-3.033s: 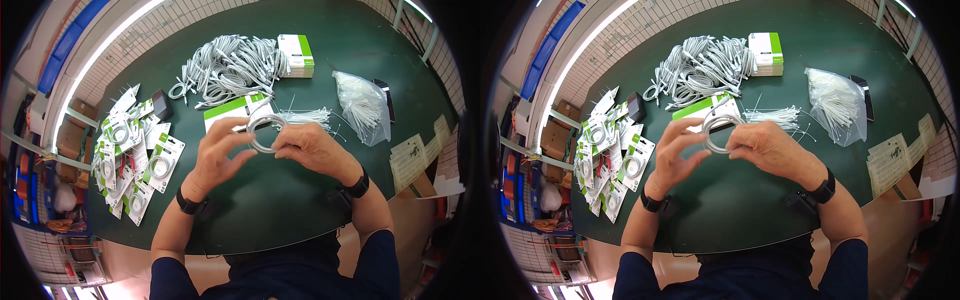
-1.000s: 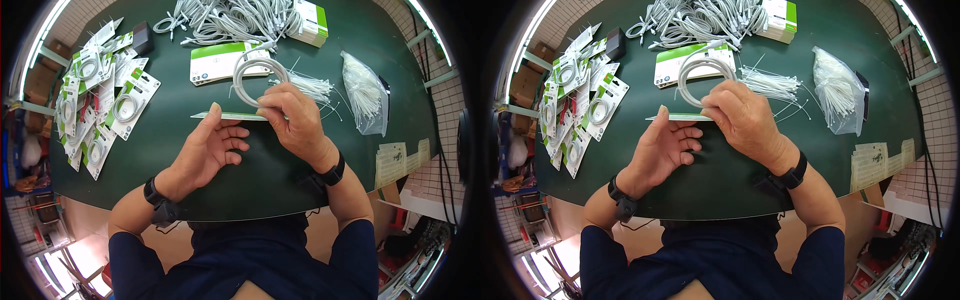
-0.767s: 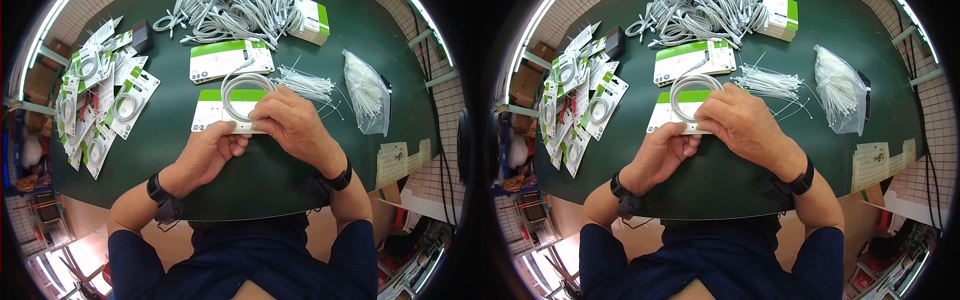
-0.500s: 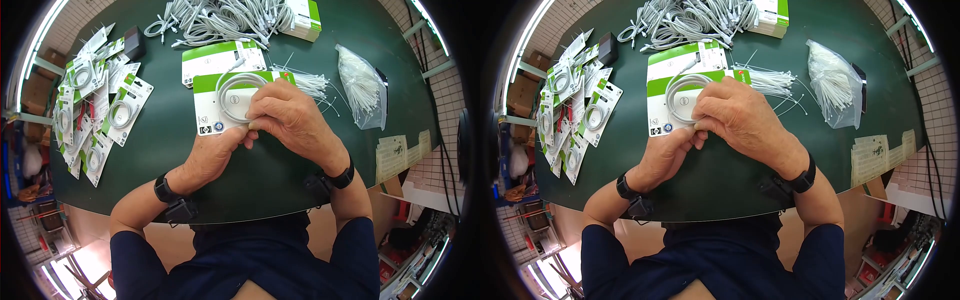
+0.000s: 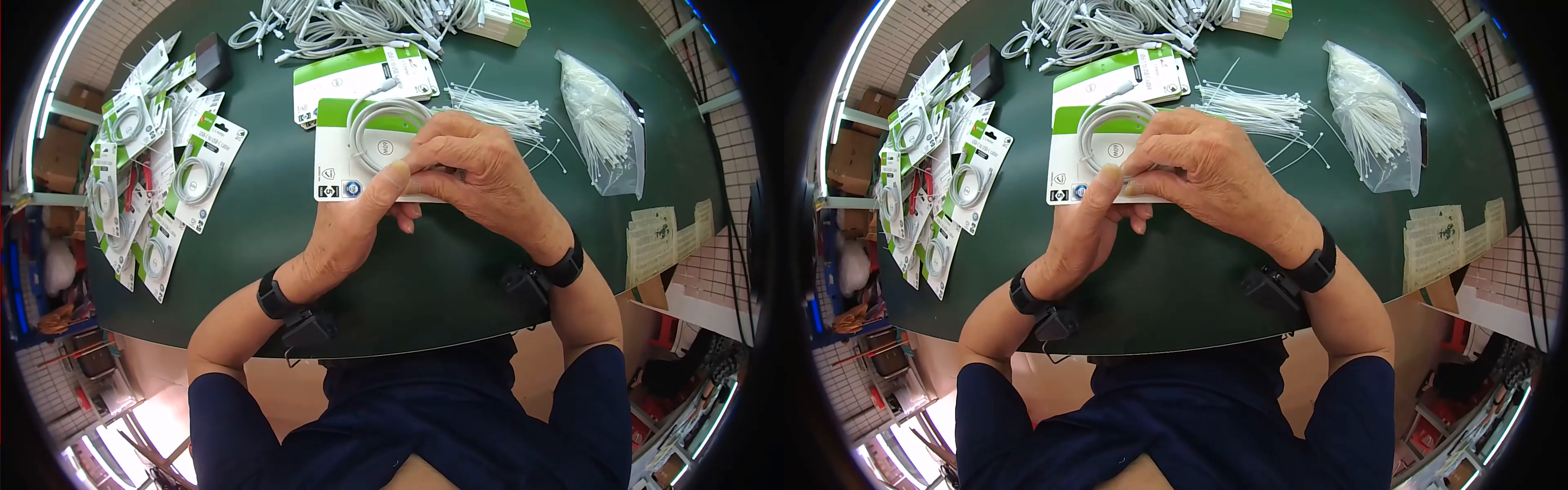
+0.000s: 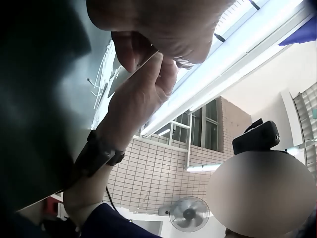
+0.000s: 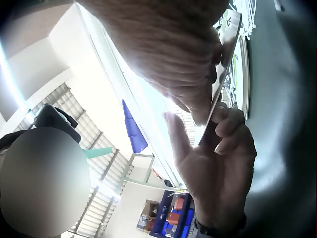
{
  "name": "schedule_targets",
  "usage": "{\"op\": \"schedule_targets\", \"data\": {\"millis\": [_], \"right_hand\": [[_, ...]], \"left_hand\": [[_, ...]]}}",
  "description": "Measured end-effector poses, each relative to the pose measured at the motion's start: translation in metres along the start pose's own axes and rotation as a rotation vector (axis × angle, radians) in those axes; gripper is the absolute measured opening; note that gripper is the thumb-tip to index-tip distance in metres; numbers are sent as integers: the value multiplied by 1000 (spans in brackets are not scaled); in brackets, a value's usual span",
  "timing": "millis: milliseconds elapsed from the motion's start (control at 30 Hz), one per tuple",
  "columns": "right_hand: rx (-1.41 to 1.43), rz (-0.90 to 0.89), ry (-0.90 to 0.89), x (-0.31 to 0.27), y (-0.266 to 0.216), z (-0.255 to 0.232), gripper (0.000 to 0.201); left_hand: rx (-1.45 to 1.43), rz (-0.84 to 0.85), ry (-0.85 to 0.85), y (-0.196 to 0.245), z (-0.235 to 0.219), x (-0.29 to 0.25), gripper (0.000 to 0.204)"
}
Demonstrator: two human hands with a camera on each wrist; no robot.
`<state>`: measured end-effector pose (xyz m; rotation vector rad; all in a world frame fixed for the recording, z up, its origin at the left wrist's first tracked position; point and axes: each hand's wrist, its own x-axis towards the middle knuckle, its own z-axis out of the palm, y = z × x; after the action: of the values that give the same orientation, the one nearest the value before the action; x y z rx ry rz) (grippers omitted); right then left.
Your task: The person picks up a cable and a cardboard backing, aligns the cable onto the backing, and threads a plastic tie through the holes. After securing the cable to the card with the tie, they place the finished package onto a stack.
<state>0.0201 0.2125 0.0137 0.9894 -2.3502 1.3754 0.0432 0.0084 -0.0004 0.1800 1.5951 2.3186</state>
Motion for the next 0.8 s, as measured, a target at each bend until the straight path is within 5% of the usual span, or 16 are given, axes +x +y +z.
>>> {"op": "schedule_targets", "data": {"millis": [267, 800], "right_hand": [[54, 73, -53, -1, -1, 7, 26], [151, 167, -52, -6, -3, 23, 32]], "left_hand": [[111, 36, 206, 1, 2, 12, 31], [139, -54, 179, -1, -14, 13, 28]]}}
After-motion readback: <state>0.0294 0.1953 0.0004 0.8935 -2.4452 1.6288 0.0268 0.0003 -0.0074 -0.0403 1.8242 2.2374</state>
